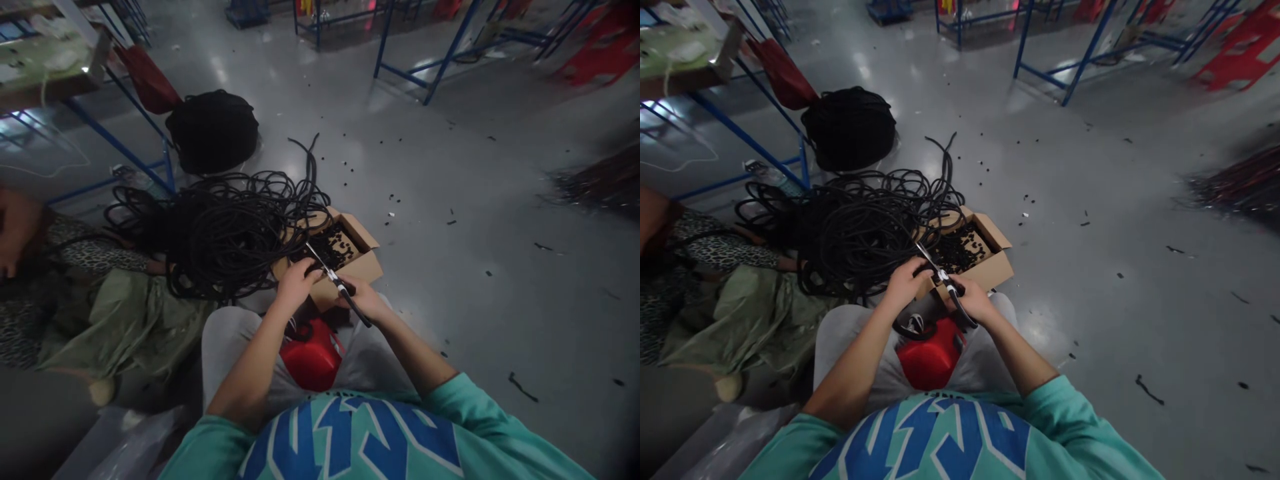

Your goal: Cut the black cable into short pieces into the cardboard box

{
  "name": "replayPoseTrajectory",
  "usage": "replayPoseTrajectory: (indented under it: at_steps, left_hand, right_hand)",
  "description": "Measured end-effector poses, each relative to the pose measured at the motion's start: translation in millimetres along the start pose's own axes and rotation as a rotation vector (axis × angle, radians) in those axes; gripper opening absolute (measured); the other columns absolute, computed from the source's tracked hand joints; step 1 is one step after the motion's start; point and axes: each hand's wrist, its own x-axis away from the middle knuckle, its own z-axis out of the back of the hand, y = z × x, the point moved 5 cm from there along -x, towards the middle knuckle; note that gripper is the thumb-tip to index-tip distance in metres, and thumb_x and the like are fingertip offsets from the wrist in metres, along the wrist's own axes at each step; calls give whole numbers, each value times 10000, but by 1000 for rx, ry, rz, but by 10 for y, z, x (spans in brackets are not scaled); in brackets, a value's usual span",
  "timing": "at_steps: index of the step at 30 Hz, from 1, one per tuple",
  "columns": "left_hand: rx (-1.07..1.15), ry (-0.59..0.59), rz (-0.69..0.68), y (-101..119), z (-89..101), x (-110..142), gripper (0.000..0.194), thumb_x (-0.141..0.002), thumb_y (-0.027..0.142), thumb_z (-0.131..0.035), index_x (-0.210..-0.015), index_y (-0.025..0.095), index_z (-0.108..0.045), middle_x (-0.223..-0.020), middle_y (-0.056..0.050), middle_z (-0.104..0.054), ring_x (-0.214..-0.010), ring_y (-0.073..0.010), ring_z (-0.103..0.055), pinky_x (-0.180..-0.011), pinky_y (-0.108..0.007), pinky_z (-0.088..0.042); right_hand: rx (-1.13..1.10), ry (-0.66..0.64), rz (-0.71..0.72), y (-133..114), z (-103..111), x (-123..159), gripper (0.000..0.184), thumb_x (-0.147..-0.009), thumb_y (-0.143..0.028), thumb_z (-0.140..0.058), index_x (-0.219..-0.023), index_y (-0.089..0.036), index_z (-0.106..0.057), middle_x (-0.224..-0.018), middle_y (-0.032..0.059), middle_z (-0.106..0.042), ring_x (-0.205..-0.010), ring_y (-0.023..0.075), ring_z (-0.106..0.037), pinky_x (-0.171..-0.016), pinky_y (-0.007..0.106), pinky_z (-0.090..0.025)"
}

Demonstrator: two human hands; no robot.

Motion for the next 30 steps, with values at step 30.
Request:
replayPoseTrajectory:
  at_steps: [30]
  left_hand:
    - [370, -53, 49, -17, -188, 35, 157, -746, 288, -476, -815, 150, -502, -693, 2, -523, -561, -83, -465, -523, -210, -361]
  right_hand:
    - [357, 191, 4, -184, 71, 87, 395, -552, -174, -576, -943, -186, -632, -777, 5, -631, -751, 176, -548, -704, 286, -422]
